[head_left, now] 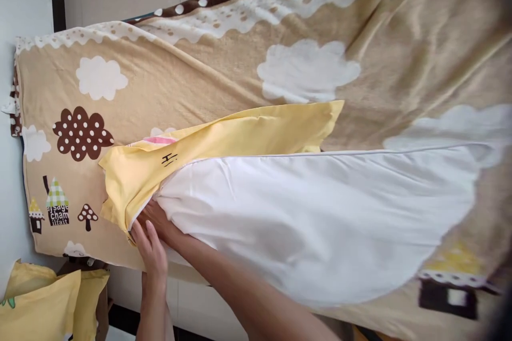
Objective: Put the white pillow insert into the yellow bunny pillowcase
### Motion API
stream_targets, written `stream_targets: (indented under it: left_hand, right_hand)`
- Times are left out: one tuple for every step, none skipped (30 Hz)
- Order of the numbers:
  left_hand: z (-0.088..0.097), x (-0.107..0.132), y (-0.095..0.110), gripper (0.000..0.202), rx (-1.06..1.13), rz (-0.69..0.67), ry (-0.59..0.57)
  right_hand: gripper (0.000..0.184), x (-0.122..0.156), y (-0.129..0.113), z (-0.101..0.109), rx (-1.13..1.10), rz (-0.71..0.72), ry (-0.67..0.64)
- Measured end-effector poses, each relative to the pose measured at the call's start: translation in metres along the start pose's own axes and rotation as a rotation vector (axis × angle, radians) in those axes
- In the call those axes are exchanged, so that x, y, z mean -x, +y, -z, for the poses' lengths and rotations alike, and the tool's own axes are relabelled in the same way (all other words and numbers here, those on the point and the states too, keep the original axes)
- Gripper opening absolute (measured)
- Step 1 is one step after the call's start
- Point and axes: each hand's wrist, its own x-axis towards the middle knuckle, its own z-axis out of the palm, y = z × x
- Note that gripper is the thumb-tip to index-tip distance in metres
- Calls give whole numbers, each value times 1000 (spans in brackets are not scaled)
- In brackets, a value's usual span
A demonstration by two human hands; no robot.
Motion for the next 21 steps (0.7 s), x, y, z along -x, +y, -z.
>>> stream_targets:
  left_hand:
    - [3,-4,1,71,13,-14,11]
    - [5,-7,3,69,23,-29,14]
    - [7,-9,7,68,27,-46,11]
    - [7,-10,10,67,24,-68,4]
    - [6,-10,14,67,14,-96,-8]
    - [4,-10,18,67,-5,-132,-19]
    - [0,-11,21,66,-32,-177,-27]
    - [-4,-13,24,63,-67,-224,-34]
    - [-8,-18,27,60,-102,-265,-46]
    - [-12,-24,29,55,-131,-293,-64]
    - [-16,-33,30,51,-155,-303,-86]
    - [-18,-44,31,47,-170,-294,-108]
    - [-19,-55,32,45,-179,-273,-130]
    - [-20,-67,32,43,-188,-247,-144]
    - [-19,-78,32,43,-201,-223,-148]
    - [-18,-86,32,43,-217,-213,-147]
    - [-17,-93,33,45,-229,-220,-143]
    - [-17,-97,34,48,-237,-247,-145]
    - [-17,-99,36,49,-239,-291,-157]
    - [-18,-98,39,47,-235,-346,-170]
    - [-19,-96,43,44,-228,-406,-181]
  right_hand:
    - [33,11,-6,15,14,48,-66]
    - [36,25,-12,36,41,113,-159]
    - [40,38,-18,62,92,177,-256]
    - [41,49,-22,91,156,251,-381]
    - [40,55,-23,122,208,349,-484]
    - [39,55,-22,154,296,357,-463]
    - [43,49,-16,182,412,285,-354]
    - [56,40,-8,205,534,159,-244]
    - [72,29,1,221,630,37,-184]
    - [86,17,11,231,693,-70,-194]
    - [95,9,19,233,735,-151,-241]
    - [99,3,26,230,757,-193,-308]
    - [98,2,30,223,771,-205,-364]
    - [93,5,31,213,785,-196,-388]
    - [88,11,30,202,802,-178,-383]
    - [82,18,28,191,816,-155,-363]
    - [76,26,25,181,820,-132,-349]
    - [73,32,21,173,816,-113,-347]
    - [70,37,18,166,804,-92,-355]
    - [69,40,15,159,785,-67,-370]
    - [68,39,12,153,764,-36,-389]
